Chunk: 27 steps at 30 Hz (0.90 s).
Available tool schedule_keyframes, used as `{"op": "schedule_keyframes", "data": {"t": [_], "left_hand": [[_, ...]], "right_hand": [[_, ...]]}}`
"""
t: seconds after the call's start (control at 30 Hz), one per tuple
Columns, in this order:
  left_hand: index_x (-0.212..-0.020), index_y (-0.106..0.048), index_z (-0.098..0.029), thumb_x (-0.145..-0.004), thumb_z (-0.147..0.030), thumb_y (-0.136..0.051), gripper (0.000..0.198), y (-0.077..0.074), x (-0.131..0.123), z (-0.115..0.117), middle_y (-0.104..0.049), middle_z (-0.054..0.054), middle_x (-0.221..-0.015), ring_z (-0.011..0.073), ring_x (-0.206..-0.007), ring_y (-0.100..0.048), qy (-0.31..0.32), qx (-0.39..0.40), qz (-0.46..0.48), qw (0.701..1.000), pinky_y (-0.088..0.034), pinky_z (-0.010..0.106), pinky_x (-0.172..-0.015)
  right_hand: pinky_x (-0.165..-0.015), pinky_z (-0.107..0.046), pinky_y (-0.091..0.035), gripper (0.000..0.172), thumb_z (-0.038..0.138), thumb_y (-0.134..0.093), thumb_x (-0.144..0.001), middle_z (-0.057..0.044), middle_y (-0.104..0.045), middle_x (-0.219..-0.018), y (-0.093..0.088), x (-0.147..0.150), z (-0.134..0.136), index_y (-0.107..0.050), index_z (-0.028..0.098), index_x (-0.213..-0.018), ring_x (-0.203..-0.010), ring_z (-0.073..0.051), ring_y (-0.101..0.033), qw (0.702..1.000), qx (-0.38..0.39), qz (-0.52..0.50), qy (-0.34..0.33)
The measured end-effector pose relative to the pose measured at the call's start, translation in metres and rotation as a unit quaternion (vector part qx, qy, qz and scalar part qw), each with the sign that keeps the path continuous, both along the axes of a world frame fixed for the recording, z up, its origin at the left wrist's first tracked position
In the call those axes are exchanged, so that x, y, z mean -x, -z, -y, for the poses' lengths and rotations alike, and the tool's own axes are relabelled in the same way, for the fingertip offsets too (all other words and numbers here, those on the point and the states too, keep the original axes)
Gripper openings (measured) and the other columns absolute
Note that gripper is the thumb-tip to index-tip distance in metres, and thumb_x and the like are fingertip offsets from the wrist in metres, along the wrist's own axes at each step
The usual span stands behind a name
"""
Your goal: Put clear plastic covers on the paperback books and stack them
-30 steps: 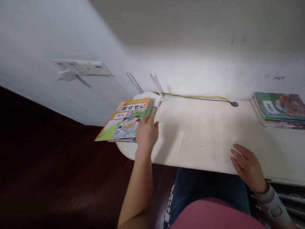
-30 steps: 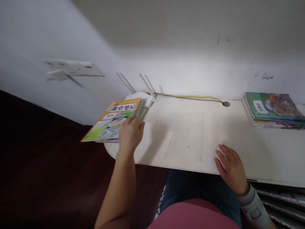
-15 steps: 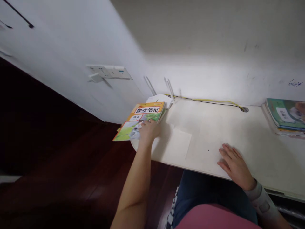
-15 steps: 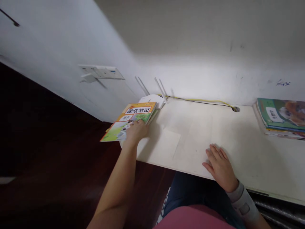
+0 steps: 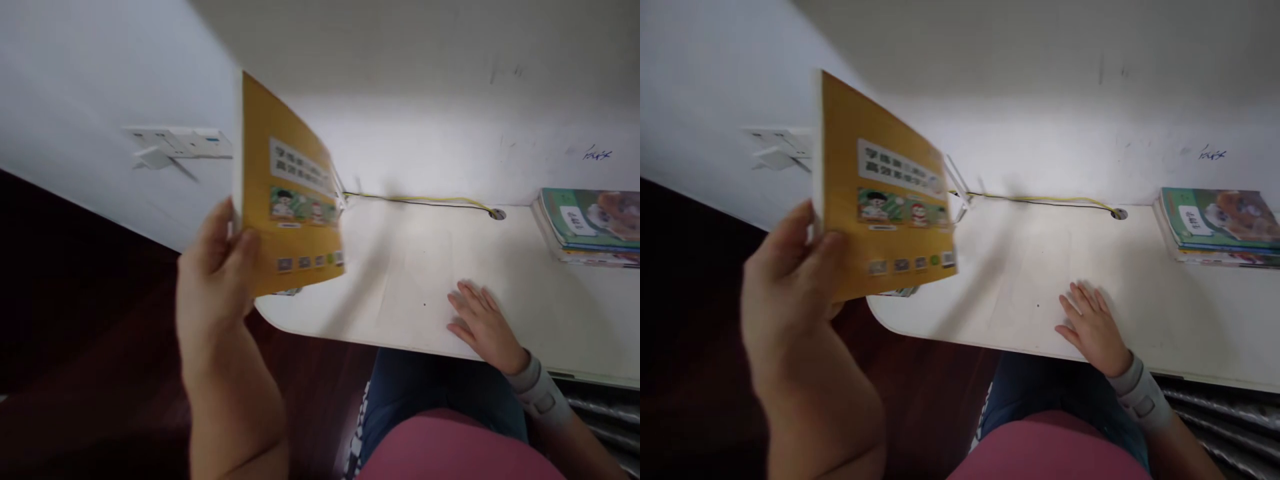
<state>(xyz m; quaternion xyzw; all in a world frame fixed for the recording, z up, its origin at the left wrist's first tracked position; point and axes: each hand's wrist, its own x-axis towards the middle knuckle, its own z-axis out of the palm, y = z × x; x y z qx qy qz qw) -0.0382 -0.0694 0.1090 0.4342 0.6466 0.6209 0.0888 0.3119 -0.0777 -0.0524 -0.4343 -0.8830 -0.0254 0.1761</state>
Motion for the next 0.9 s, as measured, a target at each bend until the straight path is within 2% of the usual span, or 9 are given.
{"op": "schedule_keyframes", "data": {"t": [0.07,0.2,0.37,0.43,0.47,0.57,0.7,0.8,0.9], "left_hand": [[-0.123,-0.058,-0.025,-0.073,-0.039,-0.067,0.054,0.011,-0.025,-0.006,-0.069,0.001,-0.103,0.0187,-0.084,-0.065,0.12,-0.029,0.105,0.987,-0.054,0.031,-0.076],[-0.13,-0.05,-0.024,-0.075,-0.046,-0.062,0.061,0.045,-0.081,-0.02,-0.069,0.006,-0.104,0.0255,-0.094,-0.066,0.293,0.046,0.222,0.929,-0.056,0.036,-0.076],[-0.133,-0.046,-0.019,-0.078,-0.049,-0.058,0.064,0.103,-0.139,-0.021,-0.07,0.009,-0.103,0.0257,-0.089,-0.067,0.412,0.138,0.339,0.834,-0.055,0.037,-0.073],[-0.133,-0.045,-0.018,-0.079,-0.048,-0.059,0.063,0.123,-0.148,-0.018,-0.07,0.01,-0.103,0.0248,-0.086,-0.068,0.423,0.164,0.364,0.814,-0.055,0.035,-0.072],[-0.133,-0.045,-0.018,-0.08,-0.047,-0.058,0.062,0.13,-0.149,-0.017,-0.07,0.01,-0.104,0.0244,-0.085,-0.068,0.42,0.177,0.36,0.814,-0.054,0.034,-0.071],[-0.131,-0.047,-0.019,-0.085,-0.048,-0.05,0.054,0.145,-0.145,-0.015,-0.069,0.009,-0.109,0.0249,-0.088,-0.067,0.402,0.216,0.277,0.846,-0.053,0.036,-0.073],[-0.127,-0.048,-0.019,-0.092,-0.041,-0.037,0.043,0.152,-0.137,-0.015,-0.061,0.011,-0.124,0.0258,-0.108,-0.06,0.357,0.237,0.041,0.903,-0.044,0.043,-0.095],[-0.125,-0.047,-0.017,-0.095,-0.032,-0.029,0.038,0.156,-0.135,-0.015,-0.059,0.011,-0.126,0.0231,-0.117,-0.054,0.326,0.227,-0.111,0.911,-0.028,0.047,-0.11],[-0.125,-0.043,-0.016,-0.095,-0.028,-0.025,0.037,0.161,-0.132,-0.016,-0.059,0.012,-0.127,0.0206,-0.116,-0.056,0.303,0.225,-0.186,0.907,-0.022,0.047,-0.113]], "right_hand": [[-0.104,-0.053,-0.033,0.043,0.039,-0.041,-0.093,-0.017,-0.042,-0.142,0.002,-0.012,-0.001,-0.05,0.018,-0.129,-0.134,-0.03,-0.034,1.0,0.0,0.019,0.025],[-0.101,-0.053,-0.035,0.04,0.029,-0.035,-0.094,-0.018,-0.044,-0.141,0.01,-0.043,-0.004,-0.051,0.017,-0.128,-0.132,-0.031,-0.038,0.994,-0.005,0.054,0.091],[-0.098,-0.051,-0.039,0.042,0.027,-0.033,-0.093,-0.018,-0.047,-0.139,0.023,-0.075,-0.011,-0.048,0.015,-0.13,-0.128,-0.03,-0.043,0.987,-0.008,0.065,0.148],[-0.099,-0.05,-0.038,0.041,0.028,-0.032,-0.093,-0.017,-0.047,-0.138,0.026,-0.079,-0.012,-0.049,0.015,-0.129,-0.128,-0.029,-0.043,0.985,-0.002,0.08,0.152],[-0.099,-0.05,-0.038,0.041,0.028,-0.031,-0.094,-0.016,-0.047,-0.139,0.027,-0.08,-0.012,-0.05,0.016,-0.129,-0.128,-0.028,-0.043,0.984,0.0,0.086,0.153],[-0.101,-0.049,-0.036,0.041,0.03,-0.031,-0.095,-0.016,-0.046,-0.14,0.028,-0.079,-0.012,-0.051,0.016,-0.129,-0.129,-0.028,-0.042,0.983,-0.006,0.098,0.156],[-0.102,-0.049,-0.035,0.041,0.03,-0.031,-0.095,-0.016,-0.046,-0.14,0.028,-0.077,-0.011,-0.052,0.016,-0.129,-0.129,-0.028,-0.042,0.982,-0.012,0.101,0.159],[-0.102,-0.048,-0.035,0.042,0.031,-0.031,-0.096,-0.016,-0.047,-0.139,0.028,-0.077,-0.011,-0.051,0.016,-0.13,-0.129,-0.027,-0.042,0.982,-0.011,0.1,0.16],[-0.101,-0.048,-0.035,0.042,0.032,-0.031,-0.096,-0.015,-0.047,-0.139,0.029,-0.078,-0.011,-0.051,0.017,-0.13,-0.128,-0.027,-0.043,0.982,-0.014,0.101,0.158]]}}
